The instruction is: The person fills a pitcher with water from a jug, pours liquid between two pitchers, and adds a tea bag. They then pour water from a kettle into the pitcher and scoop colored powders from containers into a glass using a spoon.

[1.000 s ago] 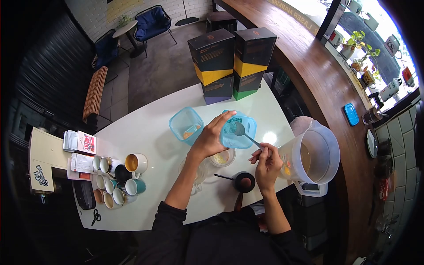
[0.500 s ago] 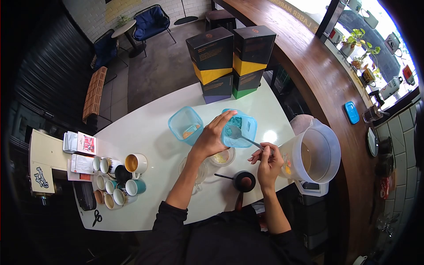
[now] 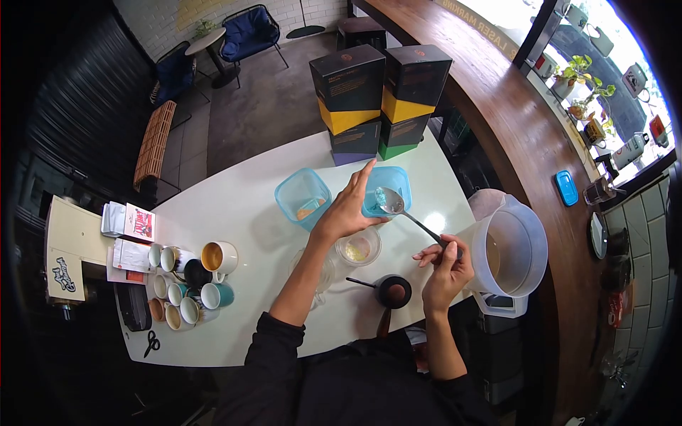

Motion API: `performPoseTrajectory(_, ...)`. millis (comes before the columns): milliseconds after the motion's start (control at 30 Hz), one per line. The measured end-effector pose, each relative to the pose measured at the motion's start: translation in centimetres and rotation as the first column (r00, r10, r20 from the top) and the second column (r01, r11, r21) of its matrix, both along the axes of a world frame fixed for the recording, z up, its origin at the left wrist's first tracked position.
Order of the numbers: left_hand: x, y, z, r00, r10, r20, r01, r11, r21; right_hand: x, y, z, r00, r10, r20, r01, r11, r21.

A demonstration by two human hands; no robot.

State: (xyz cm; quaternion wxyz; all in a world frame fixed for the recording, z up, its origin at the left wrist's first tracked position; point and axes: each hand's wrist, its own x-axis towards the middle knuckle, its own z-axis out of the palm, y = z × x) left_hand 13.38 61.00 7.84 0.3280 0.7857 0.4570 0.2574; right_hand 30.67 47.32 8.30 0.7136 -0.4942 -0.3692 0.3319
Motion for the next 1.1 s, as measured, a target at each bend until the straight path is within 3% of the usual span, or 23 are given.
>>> performPoseTrajectory(300,-0.6,-0.7,-0.5,0.997,0.061,-0.053,-0.059,0.998,0.036,0.3,-0.7,3.1,0.999,0.006,-0.044,-0.001,0.995,0.102)
performPoseTrajectory(400,-2.8,-4.5,1.7,0.987,0.09,-0.135,-0.103,0.991,-0.086,0.6,-1.6,3.8,0.997,0.045,-0.059,-0.038,0.993,0.112)
performPoseTrajectory(467,-6.4,-8.1,2.7,0.995,-0.032,0.097,0.039,0.997,-0.074,0.6,-2.1,4.2,0.993,0.1,-0.068,-0.092,0.989,0.118)
performPoseTrajectory(500,-8.2,-9.7,3.2,0.995,-0.012,0.095,0.02,0.997,-0.081,0.5,-2.4,4.3,0.989,0.129,-0.077,-0.121,0.988,0.1)
performPoseTrajectory(567,-11.7,-12.7,3.8,0.877,0.07,0.475,0.139,0.91,-0.39,0.1,-2.7,4.0,0.978,0.185,-0.098,-0.178,0.982,0.069)
performPoseTrajectory(600,-12.9,-13.9,3.1,0.878,0.103,0.467,0.107,0.91,-0.401,0.1,-2.7,3.7,0.964,0.26,-0.062,-0.257,0.965,0.049)
performPoseTrajectory(667,-15.0,-15.9,0.0,0.811,0.337,0.479,-0.162,0.915,-0.369,-0.8,-2.7,3.1,0.931,0.364,-0.038,-0.363,0.932,0.023)
performPoseTrajectory(733,-16.2,-17.6,-2.5,0.825,0.388,0.411,-0.259,0.905,-0.337,-1.9,-2.6,2.5,0.891,0.453,-0.031,-0.454,0.891,-0.031)
performPoseTrajectory(900,-15.3,-19.2,-5.3,0.889,0.405,0.215,-0.334,0.892,-0.304,-3.3,-2.7,2.0,0.829,0.549,0.107,-0.537,0.835,-0.122)
performPoseTrajectory(933,-14.8,-19.0,-5.4,0.911,0.385,0.149,-0.335,0.9,-0.278,-3.5,-2.8,2.0,0.793,0.57,0.214,-0.542,0.821,-0.179)
performPoseTrajectory(1000,-13.9,-18.5,-6.4,0.916,0.368,0.161,-0.32,0.91,-0.264,-4.0,-3.0,2.0,0.708,0.63,0.32,-0.569,0.776,-0.271)
performPoseTrajectory(1100,-12.6,-17.4,-6.4,0.919,0.382,0.099,-0.344,0.899,-0.272,-5.0,-3.4,0.9,0.476,0.606,0.637,-0.678,0.715,-0.173)
